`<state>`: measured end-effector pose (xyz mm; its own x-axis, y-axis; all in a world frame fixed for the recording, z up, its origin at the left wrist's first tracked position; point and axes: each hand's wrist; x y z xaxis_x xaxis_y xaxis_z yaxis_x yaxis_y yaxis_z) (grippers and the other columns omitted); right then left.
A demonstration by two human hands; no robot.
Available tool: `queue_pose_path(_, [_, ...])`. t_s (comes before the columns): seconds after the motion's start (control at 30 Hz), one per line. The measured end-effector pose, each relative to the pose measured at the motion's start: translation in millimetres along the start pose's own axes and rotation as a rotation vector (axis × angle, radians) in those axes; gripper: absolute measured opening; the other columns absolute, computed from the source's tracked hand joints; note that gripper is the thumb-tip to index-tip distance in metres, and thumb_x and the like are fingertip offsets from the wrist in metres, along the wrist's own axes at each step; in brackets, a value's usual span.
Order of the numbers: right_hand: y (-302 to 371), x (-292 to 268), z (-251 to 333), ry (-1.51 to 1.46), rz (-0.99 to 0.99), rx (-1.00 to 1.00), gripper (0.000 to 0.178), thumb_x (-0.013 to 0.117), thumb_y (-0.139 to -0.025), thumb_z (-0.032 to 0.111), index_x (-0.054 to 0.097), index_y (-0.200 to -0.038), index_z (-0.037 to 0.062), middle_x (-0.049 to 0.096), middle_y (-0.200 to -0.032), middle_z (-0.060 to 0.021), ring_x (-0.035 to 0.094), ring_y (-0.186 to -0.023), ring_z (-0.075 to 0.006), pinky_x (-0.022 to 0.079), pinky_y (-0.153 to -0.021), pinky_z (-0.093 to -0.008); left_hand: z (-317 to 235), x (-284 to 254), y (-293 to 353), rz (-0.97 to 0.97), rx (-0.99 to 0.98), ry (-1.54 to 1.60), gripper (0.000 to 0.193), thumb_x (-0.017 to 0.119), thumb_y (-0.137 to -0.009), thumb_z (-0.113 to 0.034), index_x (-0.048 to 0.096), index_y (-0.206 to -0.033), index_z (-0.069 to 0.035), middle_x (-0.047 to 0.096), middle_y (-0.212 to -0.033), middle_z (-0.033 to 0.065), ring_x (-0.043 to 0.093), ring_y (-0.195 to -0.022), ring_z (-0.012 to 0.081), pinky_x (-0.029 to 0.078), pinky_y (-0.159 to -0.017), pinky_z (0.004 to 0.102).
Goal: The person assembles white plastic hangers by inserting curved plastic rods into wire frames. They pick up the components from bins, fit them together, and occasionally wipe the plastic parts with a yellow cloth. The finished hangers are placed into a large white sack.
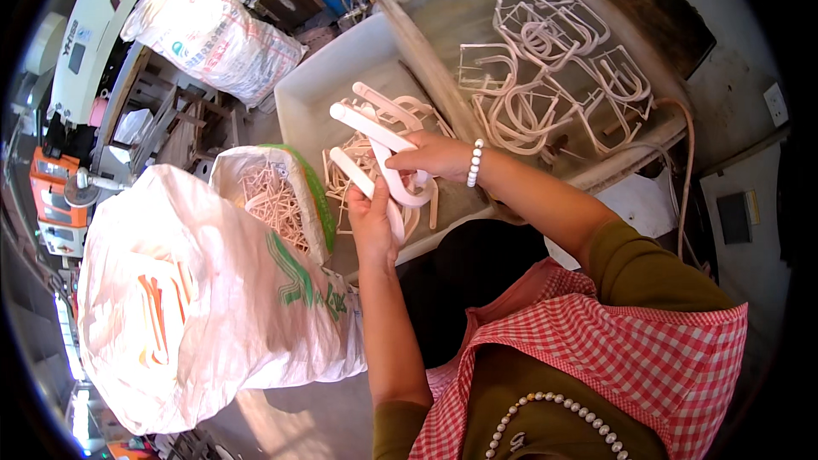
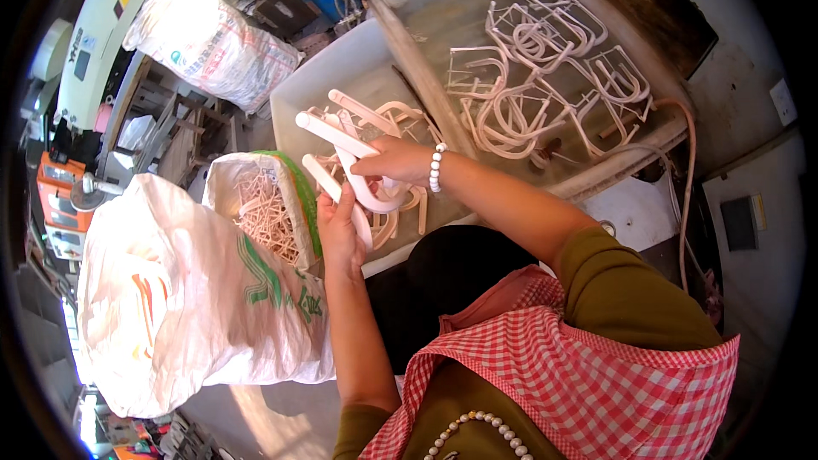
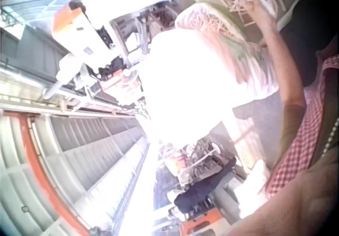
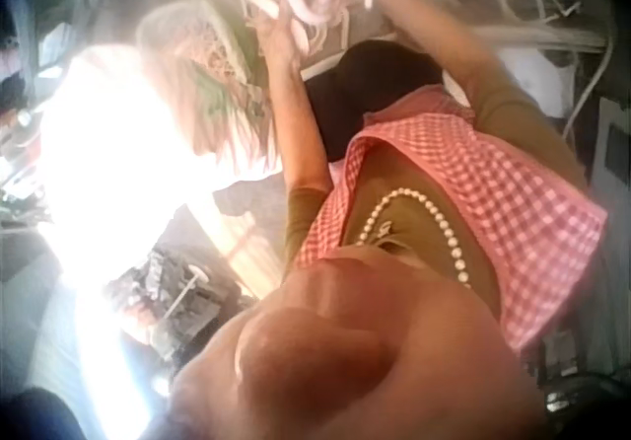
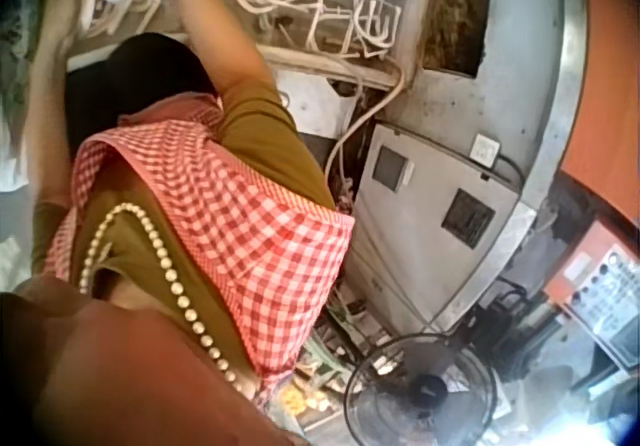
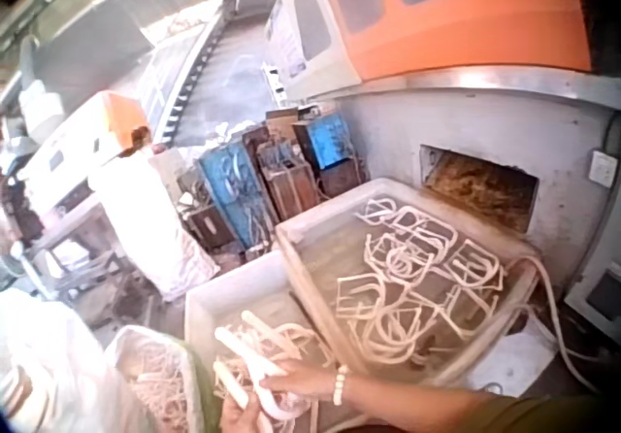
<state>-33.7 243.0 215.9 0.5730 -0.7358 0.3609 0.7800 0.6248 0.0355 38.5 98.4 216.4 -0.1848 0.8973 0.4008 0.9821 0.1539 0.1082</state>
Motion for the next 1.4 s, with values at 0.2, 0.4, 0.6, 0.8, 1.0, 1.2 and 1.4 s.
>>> queue_pose_path(0.2, [4.3,1.0,33.2,0.095,0.162,0.096,0.038,0.058,-0.088,0.02,0.05,-0.12,0.0011,0.063,-0.078,-0.0061,0.061,-0.065,-0.0112,0.05,-0.057,-0.0249,-12.2,6.2,6.0,0.114,0.089,-0.017,0.023,0.061,-0.09,-0.011,0.048,-0.107,-0.003,0.062,-0.091,0.0107,0.062,-0.077,0.0175,0.053,-0.072,0.0294])
queue_pose_path(0.4, [-2.7,-50.6,55.8,0.973,0.052,0.086,0.041,0.054,-0.091,0.026,0.052,-0.121,-0.0021,0.067,-0.079,-0.0128,0.067,-0.067,-0.0194,0.054,-0.058,-0.0319,-45.5,-21.1,17.5,0.018,-0.002,-0.005,0.027,0.063,-0.087,-0.006,0.044,-0.105,-0.002,0.061,-0.084,0.0113,0.061,-0.066,0.0171,0.055,-0.062,0.0307])
queue_pose_path(0.6, [-21.0,-138.6,29.3,1.867,-0.55,0.143,0.022,0.047,-0.091,0.018,0.056,-0.104,0.0026,0.066,-0.084,-0.0193,0.066,-0.076,-0.0343,0.052,-0.067,-0.0444,-38.9,-21.2,19.3,0.07,-0.018,0.088,0.026,0.061,-0.089,-0.008,0.043,-0.107,-0.002,0.06,-0.084,0.0106,0.06,-0.067,0.018,0.054,-0.068,0.0335])
queue_pose_path(0.8, [-6.6,-124.2,24.1,0.919,-0.433,0.324,0.031,0.052,-0.091,0.03,0.054,-0.107,0.004,0.067,-0.087,-0.017,0.067,-0.08,-0.0277,0.054,-0.064,-0.0388,-34.4,-29.0,13.4,0.108,0.039,0.25,0.023,0.058,-0.09,-0.007,0.044,-0.108,-0.004,0.055,-0.087,0.0085,0.055,-0.074,0.0173,0.051,-0.075,0.0362])
queue_pose_path(1.0, [16.8,-71.1,8.4,-0.431,-0.099,0.252,0.041,0.045,-0.098,0.032,0.047,-0.127,0.0029,0.065,-0.095,-0.0085,0.066,-0.086,-0.0141,0.054,-0.061,-0.0258,-12.9,-29.4,8.0,0.174,-0.046,0.324,0.02,0.054,-0.093,-0.009,0.044,-0.109,-0.004,0.058,-0.095,0.0103,0.058,-0.082,0.0201,0.052,-0.077,0.0375])
queue_pose_path(1.2, [44.1,-59.1,48.6,-0.422,0.03,-0.003,0.044,0.057,-0.092,0.021,0.045,-0.126,-0.0037,0.061,-0.081,-0.0038,0.061,-0.068,-0.0091,0.053,-0.061,-0.0237,-3.4,-26.5,4.0,0.0,-0.127,-0.06,0.025,0.054,-0.094,-0.013,0.043,-0.115,-0.005,0.059,-0.113,0.0139,0.061,-0.102,0.0242,0.054,-0.083,0.0386])
queue_pose_path(1.4, [26.2,-19.3,10.2,-0.117,0.017,0.096,0.035,0.065,-0.087,0.015,0.054,-0.114,-0.0027,0.065,-0.092,-0.0105,0.065,-0.078,-0.0134,0.054,-0.068,-0.0248,23.7,8.8,0.1,0.08,-0.061,0.147,0.023,0.049,-0.098,-0.021,0.046,-0.115,-0.006,0.058,-0.115,0.0123,0.058,-0.105,0.0207,0.05,-0.086,0.0343])
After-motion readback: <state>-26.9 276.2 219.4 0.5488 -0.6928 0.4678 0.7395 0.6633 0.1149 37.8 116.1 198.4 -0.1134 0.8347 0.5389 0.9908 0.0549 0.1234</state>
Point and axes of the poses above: each hand's wrist, its own y-axis away from the middle knuckle, its own x-axis out of the palm, z = x × y
